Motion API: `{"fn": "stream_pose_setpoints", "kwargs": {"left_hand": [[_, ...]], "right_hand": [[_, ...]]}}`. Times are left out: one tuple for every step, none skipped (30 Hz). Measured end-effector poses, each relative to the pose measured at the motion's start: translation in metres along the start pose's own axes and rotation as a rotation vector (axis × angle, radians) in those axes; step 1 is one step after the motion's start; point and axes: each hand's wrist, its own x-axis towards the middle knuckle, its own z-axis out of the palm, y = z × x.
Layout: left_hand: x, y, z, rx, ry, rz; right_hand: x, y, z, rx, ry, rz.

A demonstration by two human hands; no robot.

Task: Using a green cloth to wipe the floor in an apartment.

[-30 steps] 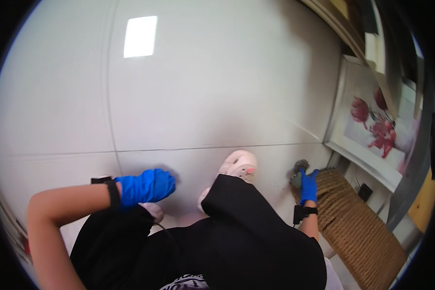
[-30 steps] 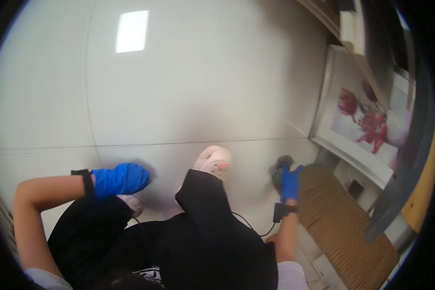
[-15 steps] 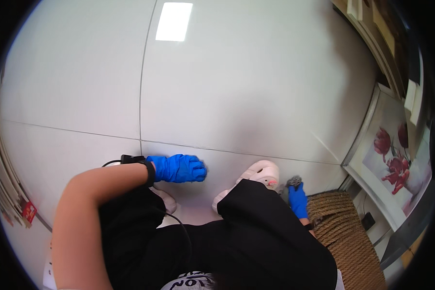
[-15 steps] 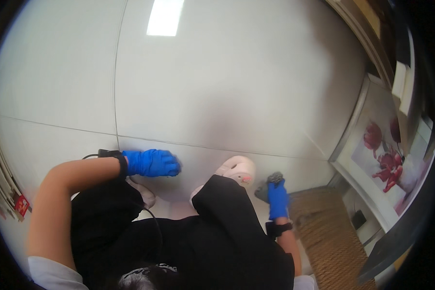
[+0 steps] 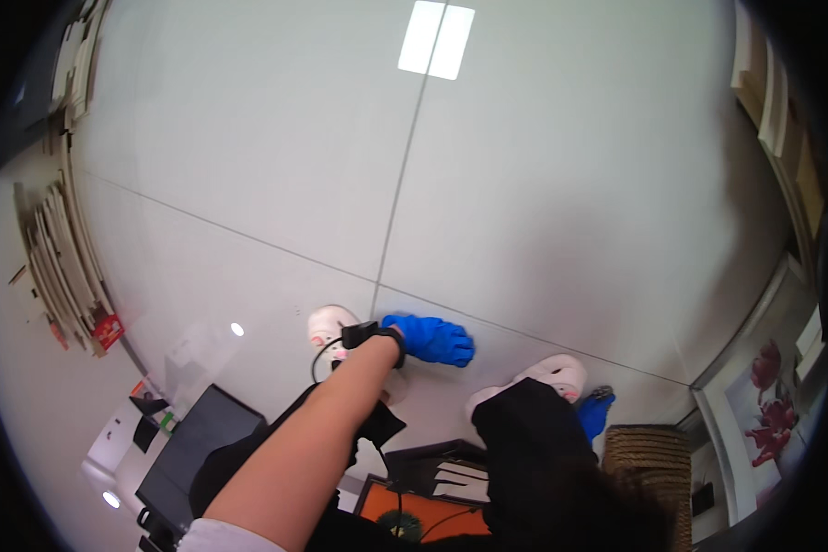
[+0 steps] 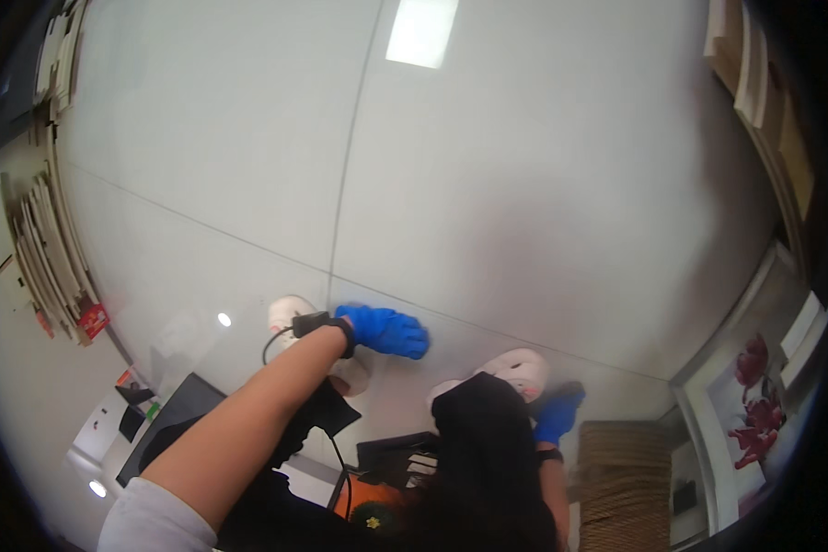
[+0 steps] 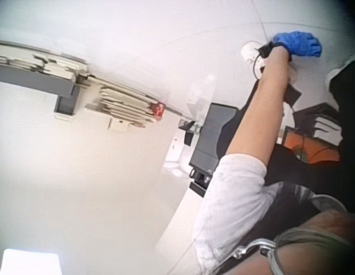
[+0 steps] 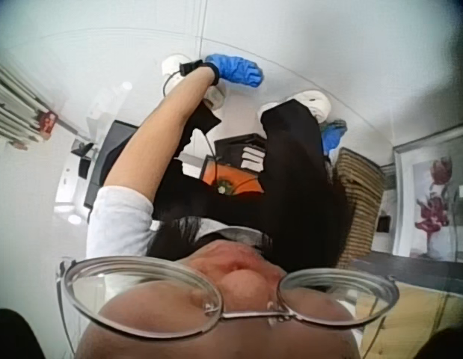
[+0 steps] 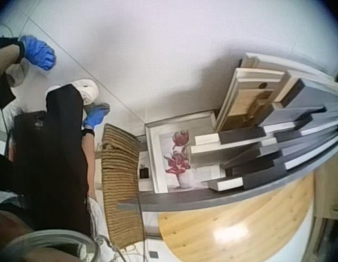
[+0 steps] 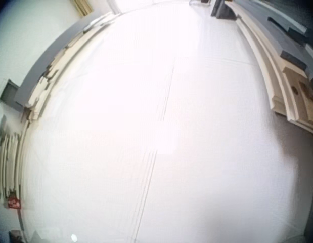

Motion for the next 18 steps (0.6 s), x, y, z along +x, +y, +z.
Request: {"fn": "stream_pose_setpoints", "kwargs": {"left_hand": [[-0.011,-0.001,0.004,-0.011,0.022,-0.017],[-0.034,0.0,0.008,-0.015,0.056,-0.023],[-0.051,0.002,0.008,-0.008,0.0,-0.063],[-0.072,0.007,0.005,-0.004,-0.063,-0.112],[-0.066,0.008,-0.001,-0.01,-0.056,-0.124],[-0.058,0.012,-0.007,-0.015,-0.049,-0.132],[-0.035,0.016,-0.006,-0.006,-0.01,-0.178],[-0.029,0.025,0.0,0.01,-0.01,-0.326],[-0.019,0.03,0.004,0.133,0.082,-0.331],[-0.022,0.035,0.021,0.256,0.151,-0.354],[-0.039,0.042,0.038,0.532,0.131,-0.399],[-0.047,0.05,0.04,0.829,0.119,-0.425],[-0.033,0.061,0.032,0.635,0.154,-0.581],[-0.007,0.076,0.018,0.427,0.207,-0.724],[0.02,0.093,-0.002,0.361,0.276,-0.758],[0.046,0.113,-0.029,0.293,0.352,-0.78],[0.068,0.136,-0.059,0.158,0.509,-0.787],[0.078,0.16,-0.09,0.026,0.655,-0.794]], "right_hand": [[-0.002,-0.008,0.008,-0.167,0.107,-0.24],[-0.013,-0.034,0.009,-0.302,0.219,-0.492],[-0.02,-0.064,0.002,-0.252,0.192,-0.521],[-0.029,-0.107,-0.017,-0.03,-0.145,-0.188],[-0.027,-0.113,-0.04,0.129,-0.452,0.174],[-0.022,-0.103,-0.044,0.126,-0.458,0.166],[0.002,-0.074,-0.059,0.163,-0.468,0.125],[0.007,-0.067,-0.07,0.222,-0.509,0.067],[0.013,-0.061,-0.081,0.463,-0.526,0.094],[0.014,-0.073,-0.095,0.719,-0.566,0.117],[0.0,-0.112,-0.116,0.647,-0.633,0.048],[-0.011,-0.13,-0.124,0.502,-0.587,-0.121],[-0.019,-0.131,-0.133,0.431,-0.582,-0.195],[-0.02,-0.131,-0.145,0.402,-0.582,-0.215],[-0.023,-0.119,-0.161,0.358,-0.573,-0.245],[-0.021,-0.101,-0.178,0.322,-0.559,-0.246],[-0.02,-0.081,-0.199,0.287,-0.543,-0.255],[-0.023,-0.07,-0.218,0.265,-0.532,-0.271]]}}
